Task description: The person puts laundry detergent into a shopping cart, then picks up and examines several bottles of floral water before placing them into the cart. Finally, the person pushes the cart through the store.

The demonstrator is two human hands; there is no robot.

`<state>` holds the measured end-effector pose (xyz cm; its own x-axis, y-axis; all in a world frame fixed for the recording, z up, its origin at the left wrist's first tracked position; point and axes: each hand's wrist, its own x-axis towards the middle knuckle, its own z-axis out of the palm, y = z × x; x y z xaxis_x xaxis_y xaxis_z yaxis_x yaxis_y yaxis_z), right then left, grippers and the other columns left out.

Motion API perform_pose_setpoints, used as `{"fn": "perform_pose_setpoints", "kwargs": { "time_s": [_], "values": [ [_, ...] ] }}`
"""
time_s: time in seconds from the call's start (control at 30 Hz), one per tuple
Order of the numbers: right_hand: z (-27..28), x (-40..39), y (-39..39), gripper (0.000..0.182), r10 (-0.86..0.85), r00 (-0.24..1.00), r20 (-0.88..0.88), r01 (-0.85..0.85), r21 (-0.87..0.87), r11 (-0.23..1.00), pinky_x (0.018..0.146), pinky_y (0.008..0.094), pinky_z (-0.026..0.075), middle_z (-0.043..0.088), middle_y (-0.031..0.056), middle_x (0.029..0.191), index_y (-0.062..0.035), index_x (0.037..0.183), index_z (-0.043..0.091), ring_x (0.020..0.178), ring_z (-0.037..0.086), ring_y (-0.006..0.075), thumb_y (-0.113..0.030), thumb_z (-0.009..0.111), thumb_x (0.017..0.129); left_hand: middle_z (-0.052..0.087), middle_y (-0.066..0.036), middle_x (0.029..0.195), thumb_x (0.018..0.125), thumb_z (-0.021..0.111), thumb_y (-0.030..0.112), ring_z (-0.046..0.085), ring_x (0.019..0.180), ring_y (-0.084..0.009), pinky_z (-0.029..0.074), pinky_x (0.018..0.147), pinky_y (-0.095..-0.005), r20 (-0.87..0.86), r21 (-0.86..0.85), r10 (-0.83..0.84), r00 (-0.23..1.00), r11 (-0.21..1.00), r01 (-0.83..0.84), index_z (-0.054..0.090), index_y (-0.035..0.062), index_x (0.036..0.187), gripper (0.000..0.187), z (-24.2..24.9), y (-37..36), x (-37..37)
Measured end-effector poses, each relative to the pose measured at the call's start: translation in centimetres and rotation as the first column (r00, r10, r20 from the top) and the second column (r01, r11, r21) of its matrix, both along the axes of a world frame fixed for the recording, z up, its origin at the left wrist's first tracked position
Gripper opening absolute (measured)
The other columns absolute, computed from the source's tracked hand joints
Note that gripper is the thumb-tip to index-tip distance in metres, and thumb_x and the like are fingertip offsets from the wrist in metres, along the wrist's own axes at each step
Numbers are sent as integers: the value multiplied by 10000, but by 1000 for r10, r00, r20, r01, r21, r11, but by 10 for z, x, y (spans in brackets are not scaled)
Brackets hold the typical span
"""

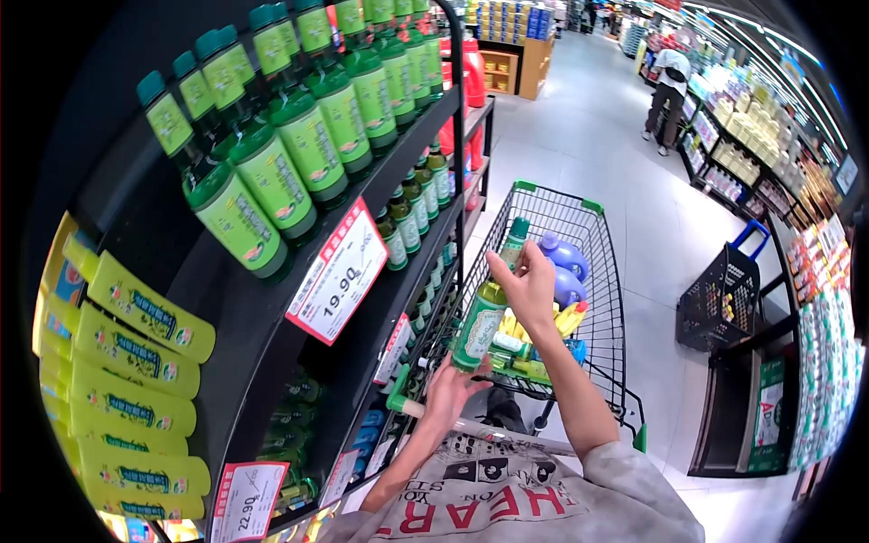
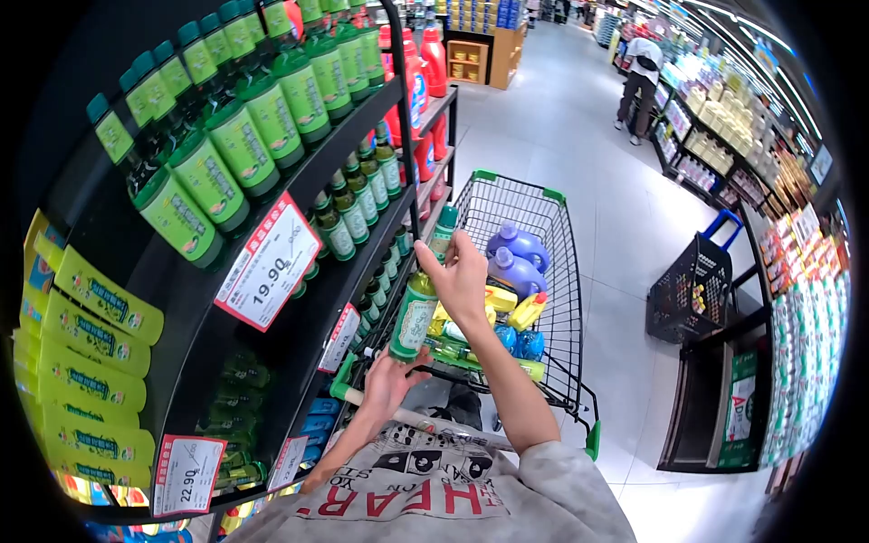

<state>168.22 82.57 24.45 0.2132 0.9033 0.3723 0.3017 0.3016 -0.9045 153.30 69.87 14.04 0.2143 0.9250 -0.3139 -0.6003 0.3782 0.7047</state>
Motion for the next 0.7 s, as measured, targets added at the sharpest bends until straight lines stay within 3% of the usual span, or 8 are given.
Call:
{"fn": "perform_pose_setpoints", "kwargs": {
  "time_s": [0.1,0.17,0.23,0.33,0.37,0.47,0.57,0.7],
  "values": [
    [-15,12,2,413,-66,998,-2,66,-12,998,487,285,317,425,19,566,-5,703,457,540,368,100,-278,756,787,581,-167,1229,935,386,309,576,1110,-286,492,854,-437,51,29,72,996,997,-73,429,52,1342,484,2,0,7],
    [-27,16,6,389,-81,993,-91,69,-131,989,500,293,326,428,12,572,0,717,485,548,377,100,-281,742,792,582,-166,1211,919,344,367,578,1096,-289,493,844,-440,14,-8,84,996,996,-84,419,38,1347,545,5,6,11],
    [-50,20,13,362,-86,995,-44,80,-138,987,506,293,328,429,1,577,-6,724,516,550,382,98,-288,731,796,582,-169,1191,935,309,418,589,1064,-297,502,824,-454,132,-87,-79,988,992,90,408,22,1345,579,5,13,9],
    [-82,12,7,357,12,992,-128,-44,-250,967,513,284,323,425,-15,595,-20,718,532,565,380,87,-306,725,805,638,-153,995,980,252,559,647,854,-261,527,692,-417,-37,-110,-225,974,969,220,473,28,1244,633,0,14,27],
    [-89,12,2,336,86,979,-183,-145,-338,930,539,263,337,472,-31,638,-22,777,578,603,407,67,-327,702,846,647,-143,942,991,241,566,650,806,-251,525,666,-399,-43,-94,-275,961,958,270,483,38,1220,624,-12,12,29],
    [-101,3,-15,296,170,852,-495,-381,-365,849,632,218,372,549,-48,780,-26,1002,635,725,450,37,-314,621,934,643,-106,841,1000,240,561,641,700,-234,500,607,-357,-53,-152,-243,968,961,233,512,82,1166,575,-15,11,30],
    [-119,-4,-27,347,152,587,-795,-586,-288,757,697,214,432,581,-25,906,-24,1198,578,819,511,47,-286,556,972,628,-70,777,967,250,622,618,621,-197,429,477,-301,-39,-258,-206,978,947,189,523,93,1172,630,1,12,25],
    [-116,-2,-29,415,171,546,-820,-654,-289,699,742,228,466,639,32,1031,-21,1308,498,865,568,73,-292,508,994,619,-80,750,965,238,625,605,587,-205,400,430,-297,8,-286,-189,982,941,183,515,70,1193,661,6,12,24]
  ]
}}
